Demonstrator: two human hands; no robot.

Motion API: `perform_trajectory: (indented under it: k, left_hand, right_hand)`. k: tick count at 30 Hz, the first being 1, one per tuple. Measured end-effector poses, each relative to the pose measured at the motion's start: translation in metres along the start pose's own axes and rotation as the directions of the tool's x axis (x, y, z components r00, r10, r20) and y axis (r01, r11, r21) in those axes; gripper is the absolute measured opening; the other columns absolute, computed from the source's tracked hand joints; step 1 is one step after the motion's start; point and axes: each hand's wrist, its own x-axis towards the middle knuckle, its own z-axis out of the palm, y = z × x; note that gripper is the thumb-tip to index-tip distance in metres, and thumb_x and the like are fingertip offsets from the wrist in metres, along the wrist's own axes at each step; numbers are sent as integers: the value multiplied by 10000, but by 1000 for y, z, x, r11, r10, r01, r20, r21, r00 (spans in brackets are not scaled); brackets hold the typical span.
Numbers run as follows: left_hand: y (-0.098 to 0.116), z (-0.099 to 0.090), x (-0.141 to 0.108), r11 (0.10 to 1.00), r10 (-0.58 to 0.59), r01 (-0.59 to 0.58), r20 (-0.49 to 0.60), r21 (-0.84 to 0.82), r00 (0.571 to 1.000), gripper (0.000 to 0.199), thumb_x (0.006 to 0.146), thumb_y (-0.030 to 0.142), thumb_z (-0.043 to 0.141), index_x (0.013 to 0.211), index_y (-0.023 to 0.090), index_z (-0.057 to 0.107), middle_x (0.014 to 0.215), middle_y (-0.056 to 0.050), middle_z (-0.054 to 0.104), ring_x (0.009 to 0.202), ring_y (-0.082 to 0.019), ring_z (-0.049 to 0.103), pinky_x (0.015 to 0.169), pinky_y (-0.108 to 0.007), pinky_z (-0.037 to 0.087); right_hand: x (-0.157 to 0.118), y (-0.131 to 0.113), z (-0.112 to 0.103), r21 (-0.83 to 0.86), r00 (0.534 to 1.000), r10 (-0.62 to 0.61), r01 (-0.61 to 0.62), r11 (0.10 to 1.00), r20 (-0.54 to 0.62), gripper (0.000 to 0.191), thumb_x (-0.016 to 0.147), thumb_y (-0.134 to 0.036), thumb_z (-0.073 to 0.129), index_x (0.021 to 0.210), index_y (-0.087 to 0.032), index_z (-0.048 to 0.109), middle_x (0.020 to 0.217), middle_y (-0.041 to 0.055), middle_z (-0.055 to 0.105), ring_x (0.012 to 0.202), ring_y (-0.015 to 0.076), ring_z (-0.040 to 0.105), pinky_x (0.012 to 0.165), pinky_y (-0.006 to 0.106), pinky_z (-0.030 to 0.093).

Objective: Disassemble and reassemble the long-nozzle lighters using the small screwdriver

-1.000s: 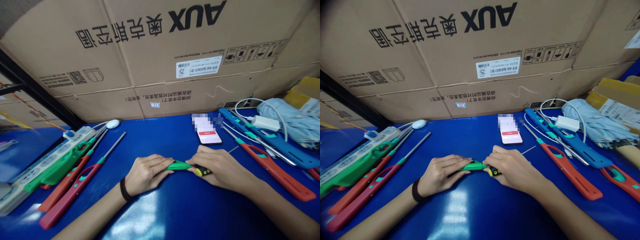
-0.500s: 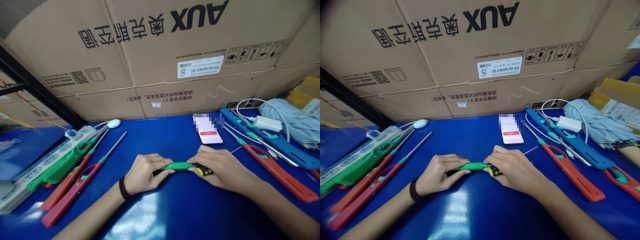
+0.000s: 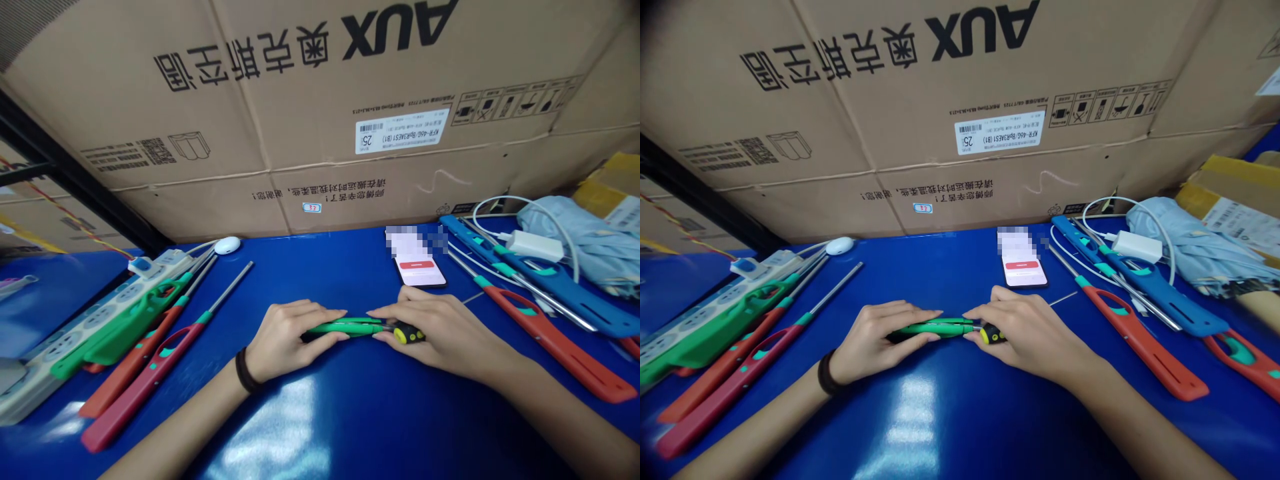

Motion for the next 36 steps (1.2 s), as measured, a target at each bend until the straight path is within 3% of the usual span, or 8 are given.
perform_trajectory:
  k: [6, 8, 15, 22, 31, 36]
  left_hand:
    - [0, 0, 0, 1000, -15, 15, 6, -3, 1000, 268, 865, 335, 597, 1076, 187, 668, 816, -35, 723, 678, -131, 657, 614, -217, 512]
    - [0, 0, 0, 1000, -19, 19, 10, -2, 1000, 269, 865, 336, 597, 1079, 189, 666, 820, -31, 721, 681, -130, 655, 623, -220, 515]
    - [2, 1, 0, 999, 8, -8, 0, 39, 1000, 265, 874, 341, 579, 1079, 197, 666, 851, -41, 725, 724, -136, 668, 643, -216, 523]
    - [2, 4, -1, 998, 9, -8, -5, 63, 1000, 255, 869, 323, 593, 1068, 178, 657, 870, -37, 725, 726, -142, 669, 648, -220, 527]
    - [5, 5, -2, 994, 43, -45, 15, 98, 999, 209, 884, 294, 575, 1048, 187, 648, 915, -18, 715, 771, -136, 656, 673, -227, 515]
    - [6, 4, -2, 996, 46, -46, 4, 83, 999, 219, 883, 300, 578, 1050, 186, 661, 909, -20, 717, 764, -132, 653, 677, -224, 516]
  right_hand:
    - [1, -6, 3, -3, 992, -114, 114, 993, -51, 236, 889, -282, 530, 1114, -276, 603, 1036, 25, 626, 909, 151, 589, 693, 242, 491]
    - [2, -9, 4, -27, 990, -140, 139, 990, -33, 234, 892, -272, 525, 1114, -298, 595, 1077, 16, 609, 916, 146, 583, 679, 238, 490]
    - [4, -11, 7, -102, 984, -177, 175, 979, -15, 312, 871, -211, 540, 1169, -299, 573, 1050, 13, 619, 875, 151, 567, 641, 239, 484]
    - [8, -22, 7, -91, 993, -118, 116, 989, -7, 296, 835, -141, 548, 1117, -228, 580, 1019, 52, 598, 909, 192, 541, 649, 285, 506]
    - [12, -36, 13, -302, 993, -122, 114, 946, -7, 266, 760, -57, 529, 1002, -147, 592, 903, 87, 582, 796, 228, 540, 449, 272, 440]
    - [9, -33, 13, -192, 991, -133, 124, 974, -35, 213, 803, -114, 545, 1009, -163, 574, 969, 79, 609, 861, 218, 546, 563, 288, 482]
